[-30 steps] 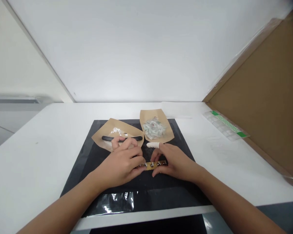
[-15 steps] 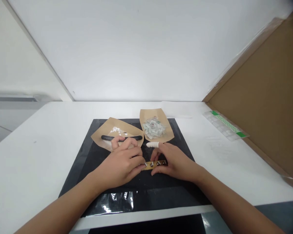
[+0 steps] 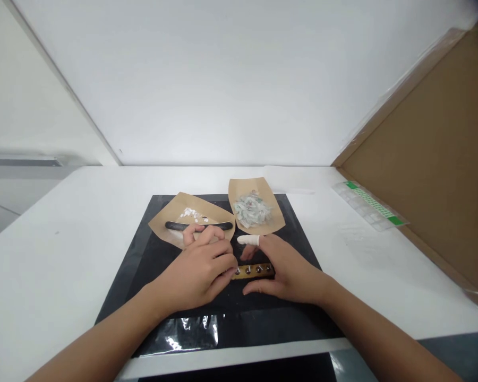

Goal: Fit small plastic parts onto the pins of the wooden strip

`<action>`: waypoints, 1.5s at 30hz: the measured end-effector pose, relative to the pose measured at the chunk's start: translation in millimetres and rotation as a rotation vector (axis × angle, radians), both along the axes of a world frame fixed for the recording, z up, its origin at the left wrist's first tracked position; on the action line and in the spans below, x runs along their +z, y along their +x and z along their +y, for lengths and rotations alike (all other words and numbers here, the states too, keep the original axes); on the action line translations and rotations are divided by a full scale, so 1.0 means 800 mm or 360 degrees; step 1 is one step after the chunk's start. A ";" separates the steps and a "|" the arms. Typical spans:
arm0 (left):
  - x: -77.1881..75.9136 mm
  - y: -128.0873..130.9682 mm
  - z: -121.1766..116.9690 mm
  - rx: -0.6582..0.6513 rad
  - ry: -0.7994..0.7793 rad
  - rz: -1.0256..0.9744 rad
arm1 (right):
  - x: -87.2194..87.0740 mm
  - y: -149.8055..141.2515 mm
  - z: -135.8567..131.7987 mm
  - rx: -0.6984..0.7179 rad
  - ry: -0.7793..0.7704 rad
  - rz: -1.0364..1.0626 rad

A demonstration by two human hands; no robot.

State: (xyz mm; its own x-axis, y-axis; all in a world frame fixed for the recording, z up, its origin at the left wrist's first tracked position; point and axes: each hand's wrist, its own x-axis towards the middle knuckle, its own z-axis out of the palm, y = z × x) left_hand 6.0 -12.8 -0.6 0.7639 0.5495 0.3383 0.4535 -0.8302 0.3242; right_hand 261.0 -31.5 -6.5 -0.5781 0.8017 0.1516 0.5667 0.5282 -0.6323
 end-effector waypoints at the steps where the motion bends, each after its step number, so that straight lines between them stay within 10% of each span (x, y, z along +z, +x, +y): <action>1: 0.000 0.000 0.000 -0.0006 -0.0006 0.0004 | -0.001 -0.003 -0.001 -0.0011 0.0003 0.0029; 33: 0.003 -0.006 0.007 0.0258 -0.0047 -0.0035 | -0.007 -0.023 -0.004 -0.0063 0.0008 0.0006; 45: 0.004 -0.018 0.025 0.0370 0.0038 -0.0035 | 0.002 0.004 0.002 -0.0262 0.0567 0.0411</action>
